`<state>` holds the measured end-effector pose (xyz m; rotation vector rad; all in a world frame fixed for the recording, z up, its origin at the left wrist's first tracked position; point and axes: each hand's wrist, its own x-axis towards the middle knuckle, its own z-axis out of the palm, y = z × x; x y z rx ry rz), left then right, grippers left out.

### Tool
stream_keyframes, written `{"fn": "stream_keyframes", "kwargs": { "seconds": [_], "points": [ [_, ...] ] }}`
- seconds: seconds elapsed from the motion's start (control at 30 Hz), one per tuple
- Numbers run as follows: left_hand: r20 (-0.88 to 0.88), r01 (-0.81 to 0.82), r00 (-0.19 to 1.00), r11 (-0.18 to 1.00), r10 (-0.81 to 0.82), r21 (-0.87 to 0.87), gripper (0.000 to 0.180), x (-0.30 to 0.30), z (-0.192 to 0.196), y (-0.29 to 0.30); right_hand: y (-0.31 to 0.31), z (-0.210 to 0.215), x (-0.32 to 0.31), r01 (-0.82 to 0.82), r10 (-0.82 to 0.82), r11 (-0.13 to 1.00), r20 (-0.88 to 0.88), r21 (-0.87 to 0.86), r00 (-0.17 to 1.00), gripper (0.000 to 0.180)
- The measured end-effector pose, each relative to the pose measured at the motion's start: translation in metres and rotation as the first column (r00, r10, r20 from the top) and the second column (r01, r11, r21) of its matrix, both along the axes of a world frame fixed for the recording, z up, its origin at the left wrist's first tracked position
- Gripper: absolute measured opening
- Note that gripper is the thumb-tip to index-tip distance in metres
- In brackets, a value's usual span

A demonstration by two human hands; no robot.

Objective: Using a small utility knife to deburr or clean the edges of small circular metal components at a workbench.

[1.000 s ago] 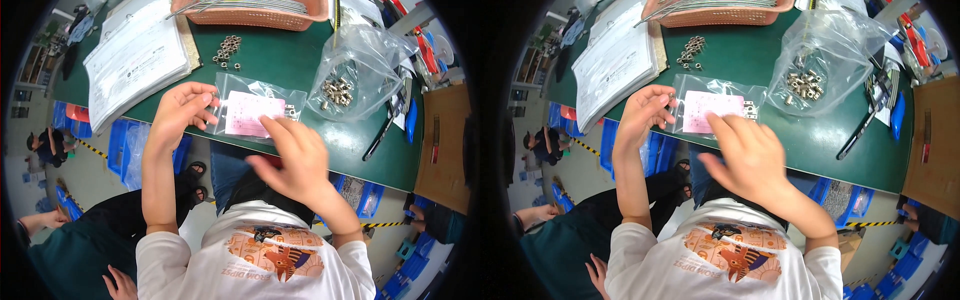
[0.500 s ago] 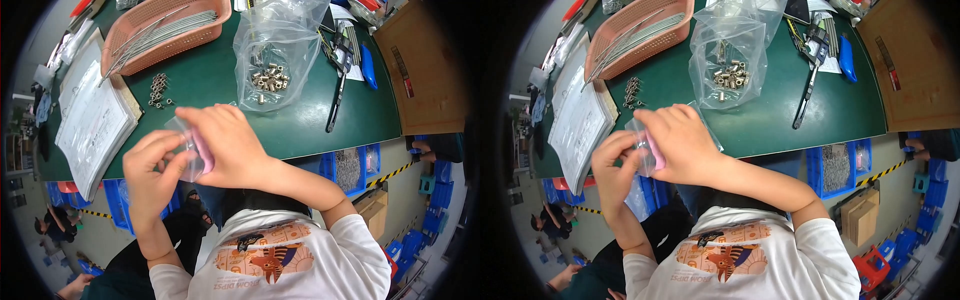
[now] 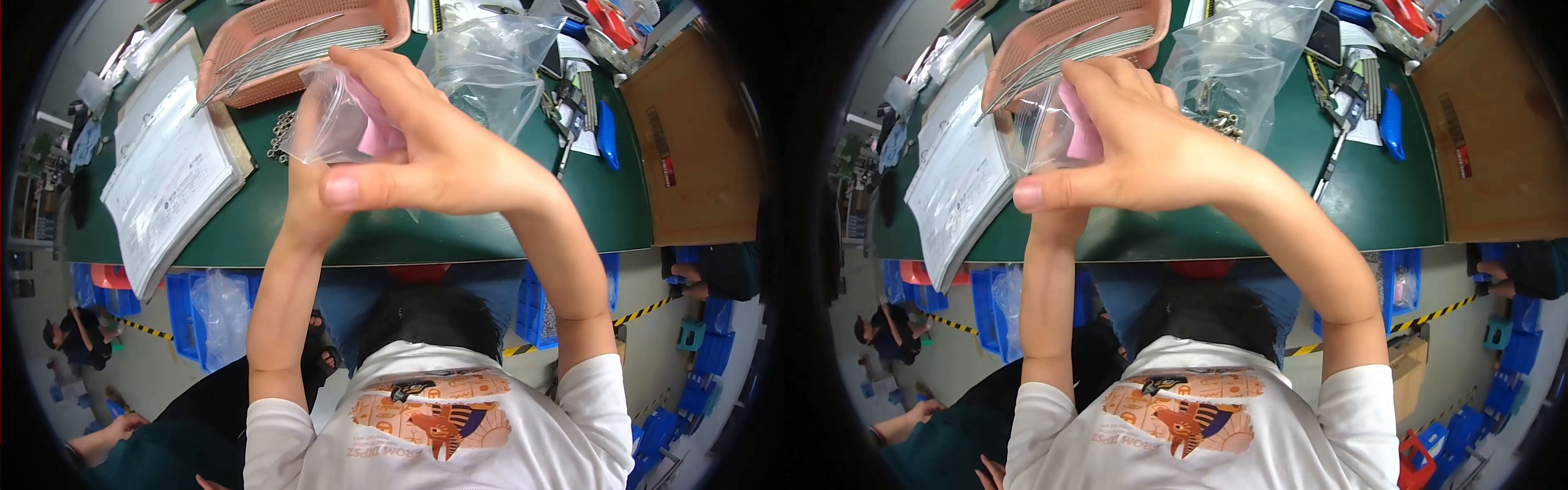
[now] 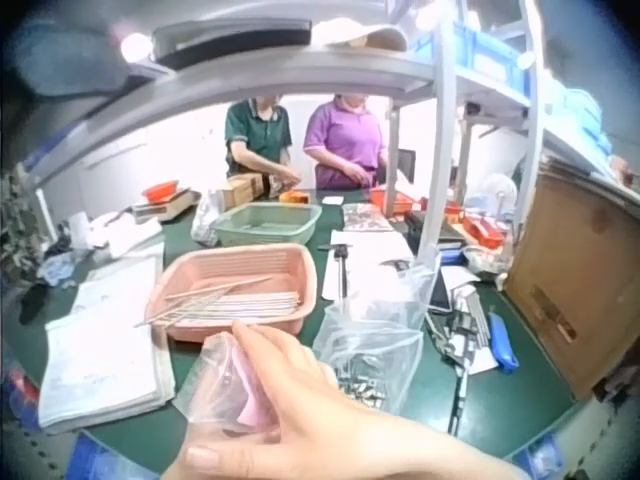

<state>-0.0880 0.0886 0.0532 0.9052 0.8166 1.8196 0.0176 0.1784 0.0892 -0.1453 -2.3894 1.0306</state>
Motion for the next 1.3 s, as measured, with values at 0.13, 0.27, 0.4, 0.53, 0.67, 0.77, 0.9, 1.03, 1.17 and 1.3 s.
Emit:
{"fn": "stream_keyframes", "kwargs": {
  "seconds": [0.13, 0.27, 0.4, 0.53, 0.67, 0.77, 0.9, 1.03, 1.17, 1.3],
  "points": [
    [-0.153, -0.170, 0.971, 0.980, 0.185, 0.108, 0.057, -0.017, -0.023, 0.013, 0.016, -0.004, -0.004, -0.013, 0.014, 1.000, -0.125, 0.007, 0.992, 0.072],
    [-0.064, -0.189, 0.978, 0.970, 0.200, 0.153, 0.048, -0.051, -0.035, 0.014, -0.001, -0.025, 0.010, 0.344, -0.345, 0.938, -0.182, -0.035, 0.921, 0.034],
    [0.057, -0.408, 0.912, 0.879, 0.407, 0.248, 0.057, -0.057, -0.022, 0.007, -0.036, -0.055, 0.018, 0.111, -0.119, 0.983, 0.047, 0.149, 0.992, 0.015],
    [0.027, -0.459, 0.880, 0.836, 0.474, 0.300, 0.055, -0.062, -0.008, -0.018, -0.027, -0.042, 0.031, 0.206, -0.217, 0.912, -0.010, 0.355, 0.976, 0.011],
    [-0.237, -0.294, 0.915, 0.942, 0.326, 0.161, 0.052, -0.042, -0.024, -0.037, 0.010, -0.031, 0.059, 0.454, -0.469, 0.815, -0.052, 0.360, 0.882, 0.008],
    [-0.375, -0.235, 0.887, 0.963, 0.268, 0.133, 0.050, -0.022, -0.020, -0.035, 0.029, -0.023, 0.050, 0.237, -0.438, 0.778, 0.231, 0.582, 0.869, 0.020],
    [-0.328, -0.187, 0.923, 0.979, 0.203, 0.078, 0.039, 0.003, -0.031, -0.027, 0.041, -0.028, 0.039, 0.045, -0.503, 0.761, 0.546, 0.647, 0.670, 0.058],
    [-0.576, -0.122, 0.814, 0.991, 0.072, -0.049, 0.035, 0.022, -0.037, -0.014, 0.042, -0.053, 0.042, 0.149, -0.588, 0.719, 0.481, 0.679, 0.650, 0.059],
    [-0.680, -0.346, 0.714, 0.928, 0.167, -0.136, 0.036, 0.019, -0.054, 0.009, 0.041, -0.071, 0.036, 0.253, -0.585, 0.719, 0.368, 0.647, 0.723, 0.051],
    [-0.665, -0.328, 0.740, 0.917, 0.100, -0.227, 0.035, 0.011, -0.065, 0.029, 0.038, -0.080, 0.034, 0.353, -0.595, 0.711, 0.253, 0.609, 0.763, 0.036]
  ]
}}
